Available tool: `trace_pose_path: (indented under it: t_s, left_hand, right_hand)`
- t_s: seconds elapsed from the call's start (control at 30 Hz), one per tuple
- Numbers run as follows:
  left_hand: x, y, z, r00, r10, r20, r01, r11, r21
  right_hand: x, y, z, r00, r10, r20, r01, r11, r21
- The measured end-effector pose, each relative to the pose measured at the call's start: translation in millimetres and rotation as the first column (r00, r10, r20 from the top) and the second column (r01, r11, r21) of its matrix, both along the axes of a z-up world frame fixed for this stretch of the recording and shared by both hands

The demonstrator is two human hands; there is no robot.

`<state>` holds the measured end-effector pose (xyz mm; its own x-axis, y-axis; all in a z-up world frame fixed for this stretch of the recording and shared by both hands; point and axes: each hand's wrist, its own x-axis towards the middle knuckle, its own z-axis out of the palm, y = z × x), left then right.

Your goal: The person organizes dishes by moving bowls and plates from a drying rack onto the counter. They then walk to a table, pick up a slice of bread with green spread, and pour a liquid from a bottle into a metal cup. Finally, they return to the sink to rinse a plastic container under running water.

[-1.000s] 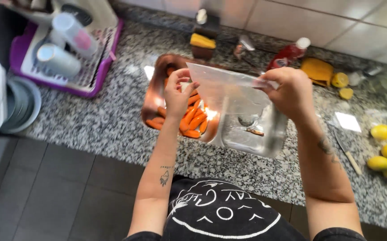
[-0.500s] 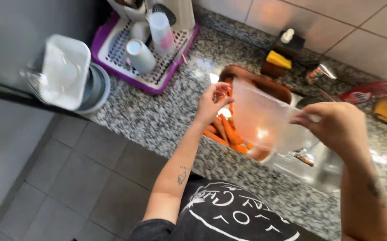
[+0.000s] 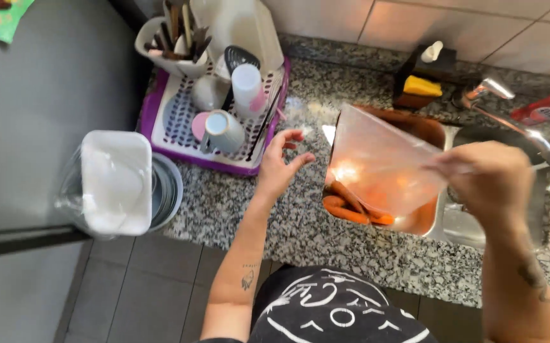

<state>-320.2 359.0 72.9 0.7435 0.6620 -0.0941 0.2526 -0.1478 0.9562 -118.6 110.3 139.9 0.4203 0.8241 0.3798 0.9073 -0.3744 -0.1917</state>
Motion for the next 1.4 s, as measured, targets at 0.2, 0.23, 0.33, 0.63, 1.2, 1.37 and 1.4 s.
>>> trace_pose_path:
  t_s: [0.2, 0.23, 0.33, 0.63, 1.2, 1.37, 1.4]
  left_hand:
    - [16.2, -21.7, -2.2, 0.984, -0.039, 0.173, -0.076, 0.79, 0.609]
    - [20.3, -27.6, -1.9, 0.987, -0.134, 0.089, 0.029, 0.696, 0.718]
    - [32.8, -36.8, 11.6, 0.954, -0.289, 0.075, 0.104, 0.559, 0.823]
    - [73.4, 82.2, 51.9, 0.89, -0.391, 0.232, 0.135, 0.715, 0.686]
    - [116.3, 385.1, -23.4, 0.852, 0.235, -0.469, 0.052, 0.852, 0.521]
    - [96.8, 383.6, -39.7, 0.95, 0.143, -0.276, 0.09, 0.723, 0.685]
    - [93.7, 381.7, -40.4, 0.949, 0.147, -0.279, 0.089, 0.723, 0.685]
  right_hand:
    - [-27.8, 35.8, -4.0, 0.968, 0.172, 0.182, -0.173, 0.985, -0.011]
    - [-34.1, 38.1, -3.7, 0.966, 0.129, 0.226, -0.125, 0.992, -0.031]
    - [-52.7, 53.1, 9.6, 0.986, 0.124, 0.108, -0.135, 0.986, 0.102]
    - [-25.0, 66.7, -40.1, 0.681, -0.107, -0.724, 0.382, 0.896, 0.226]
    - [97.5, 228.5, -17.6, 0.955, -0.091, -0.283, 0.166, 0.953, 0.253]
    - [118.4, 307.3, -43.4, 0.973, -0.228, 0.031, 0.219, 0.96, 0.176]
    - [110.0, 333.0, -36.7, 0.974, -0.224, 0.027, 0.216, 0.96, 0.175]
